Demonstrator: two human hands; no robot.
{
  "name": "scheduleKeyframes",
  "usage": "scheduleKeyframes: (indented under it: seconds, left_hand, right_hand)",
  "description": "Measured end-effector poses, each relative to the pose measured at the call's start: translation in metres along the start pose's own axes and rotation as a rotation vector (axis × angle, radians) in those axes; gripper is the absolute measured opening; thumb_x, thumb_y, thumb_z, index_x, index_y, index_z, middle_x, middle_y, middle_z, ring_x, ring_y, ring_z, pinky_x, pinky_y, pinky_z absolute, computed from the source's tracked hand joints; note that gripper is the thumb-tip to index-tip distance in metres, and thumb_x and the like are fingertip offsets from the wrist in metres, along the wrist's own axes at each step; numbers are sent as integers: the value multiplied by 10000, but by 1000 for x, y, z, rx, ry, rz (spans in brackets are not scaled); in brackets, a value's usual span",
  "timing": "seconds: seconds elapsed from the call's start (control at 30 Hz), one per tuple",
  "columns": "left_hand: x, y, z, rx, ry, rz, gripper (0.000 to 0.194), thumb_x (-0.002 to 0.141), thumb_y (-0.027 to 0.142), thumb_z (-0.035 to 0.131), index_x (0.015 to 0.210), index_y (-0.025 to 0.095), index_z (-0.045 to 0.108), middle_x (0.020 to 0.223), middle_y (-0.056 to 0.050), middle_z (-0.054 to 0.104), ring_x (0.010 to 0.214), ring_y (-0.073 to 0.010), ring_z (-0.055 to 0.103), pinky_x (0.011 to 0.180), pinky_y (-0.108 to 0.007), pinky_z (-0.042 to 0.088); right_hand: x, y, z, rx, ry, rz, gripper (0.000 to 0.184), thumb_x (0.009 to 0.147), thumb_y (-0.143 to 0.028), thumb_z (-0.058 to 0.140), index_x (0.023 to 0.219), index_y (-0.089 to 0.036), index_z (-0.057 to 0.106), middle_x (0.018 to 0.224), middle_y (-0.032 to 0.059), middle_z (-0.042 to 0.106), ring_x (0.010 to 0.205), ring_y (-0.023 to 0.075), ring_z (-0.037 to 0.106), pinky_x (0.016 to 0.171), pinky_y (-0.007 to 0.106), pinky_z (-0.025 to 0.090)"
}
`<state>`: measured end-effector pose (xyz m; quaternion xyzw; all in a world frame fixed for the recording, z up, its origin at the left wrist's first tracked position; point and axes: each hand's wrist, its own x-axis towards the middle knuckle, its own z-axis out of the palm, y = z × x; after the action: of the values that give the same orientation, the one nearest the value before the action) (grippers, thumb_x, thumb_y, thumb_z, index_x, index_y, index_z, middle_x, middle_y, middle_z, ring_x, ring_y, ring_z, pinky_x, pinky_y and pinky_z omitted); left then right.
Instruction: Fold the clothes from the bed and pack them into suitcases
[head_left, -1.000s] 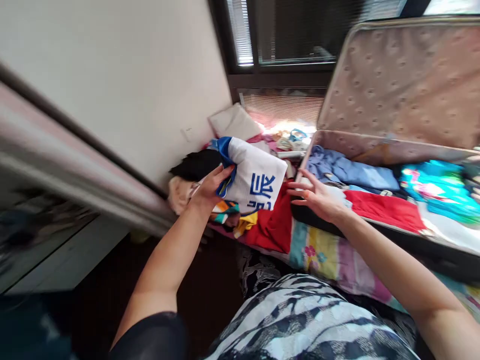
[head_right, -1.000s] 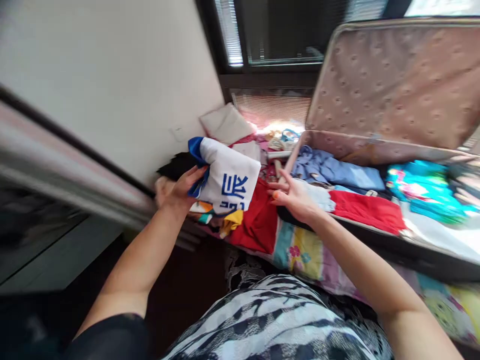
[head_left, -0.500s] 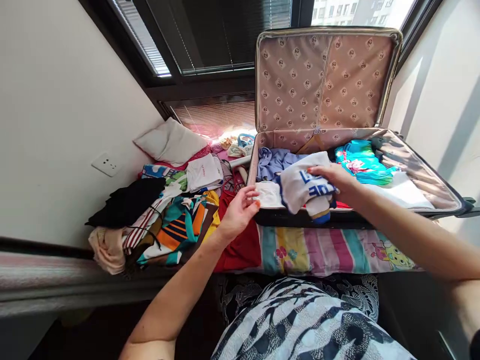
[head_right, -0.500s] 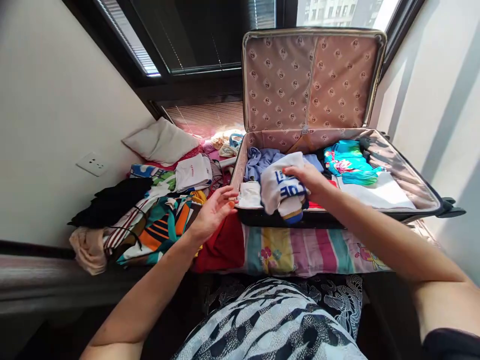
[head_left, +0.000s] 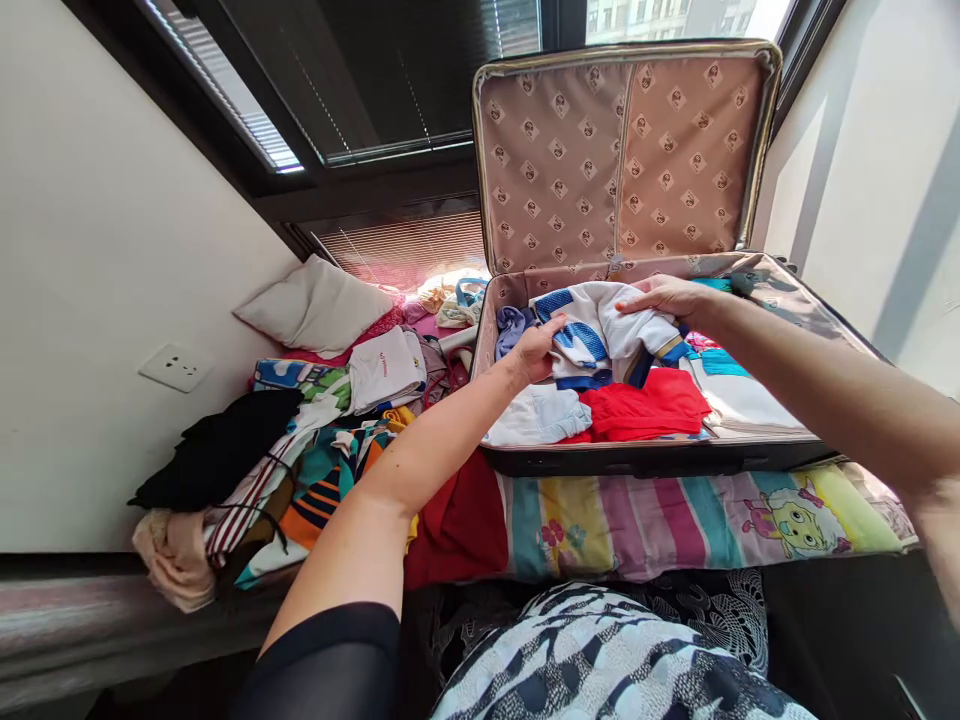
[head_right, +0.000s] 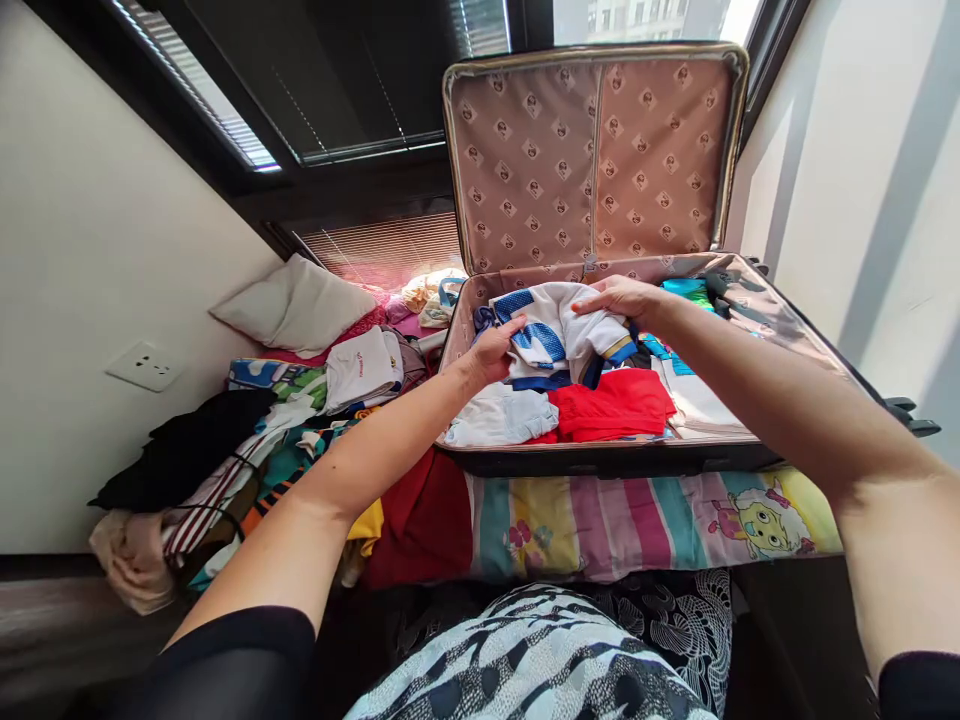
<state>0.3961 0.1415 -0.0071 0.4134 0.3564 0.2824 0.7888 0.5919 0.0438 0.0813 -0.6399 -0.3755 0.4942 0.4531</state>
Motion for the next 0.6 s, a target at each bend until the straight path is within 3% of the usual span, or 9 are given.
scheduleKeyframes:
  seconds: [0.1, 0.2, 0.27, 0.33, 0.4, 0.5, 0.6]
  left_hand:
    - [37, 12, -10, 60, 62, -95, 230, 891, 284, 820, 1022, 119, 727, 759, -51, 765, 658, -188, 744, 846, -411, 663]
    - [72, 16, -11, 137, -13, -161, 186, 860, 228, 822, 983, 122, 731, 764, -64, 774, 653, -196, 747, 819, -412, 667]
    - [94, 13, -9, 212, -68, -153, 205, 833, 230, 837, 976, 127, 733, 773, -74, 777, 686, -215, 759, 820, -420, 666]
    - [115, 6, -6, 378, -59, -93, 233, 839, 240, 824, 1023, 131, 733, 845, -97, 792, 773, -246, 782, 838, -437, 660]
    - [131, -3, -5, 583, 26, -24, 324, 843, 230, 810, 1133, 118, 717, 1002, -158, 800, 940, -303, 793, 898, -478, 641]
    - [143, -17, -5, 812, 205, 85, 584, 820, 180, 820, 1361, 79, 622, 1346, -283, 688, 1325, -402, 649, 1115, -558, 514]
    - [147, -31, -4, 1262, 210, 417, 663, 931, 224, 708, 1543, 73, 503, 1633, -294, 446, 1580, -411, 354, 1291, -572, 295]
  right_hand:
    - [14, 6, -36, -118, 34, -73, 312, 837, -278, 872, 1008, -39, 769, 918, 154, 775, 678, 159, 711, 681, 278, 603]
    - [34, 19, -56, -170, 144, -157, 387, 998, -348, 659, 1010, 29, 746, 962, 169, 765, 722, 107, 716, 786, 250, 577]
    - [59, 28, -66, -140, 197, -177, 343, 937, -365, 753, 964, -22, 755, 906, 158, 765, 744, 151, 728, 801, 313, 611]
    - [93, 36, -78, -149, 167, -108, 322, 754, -298, 927, 923, -79, 762, 845, 150, 760, 774, 235, 737, 791, 436, 650]
    - [127, 43, -89, -255, 129, -12, 367, 660, -216, 968, 924, -74, 756, 906, 164, 765, 911, 296, 749, 899, 522, 632]
    - [162, 61, -96, -526, 231, -23, 415, 645, -128, 947, 1006, -71, 749, 1198, 215, 736, 1299, 403, 623, 1132, 644, 479]
    - [169, 84, -84, -635, 259, -161, 449, 721, -201, 926, 1128, -126, 750, 1427, 210, 642, 1486, 440, 444, 1208, 707, 353]
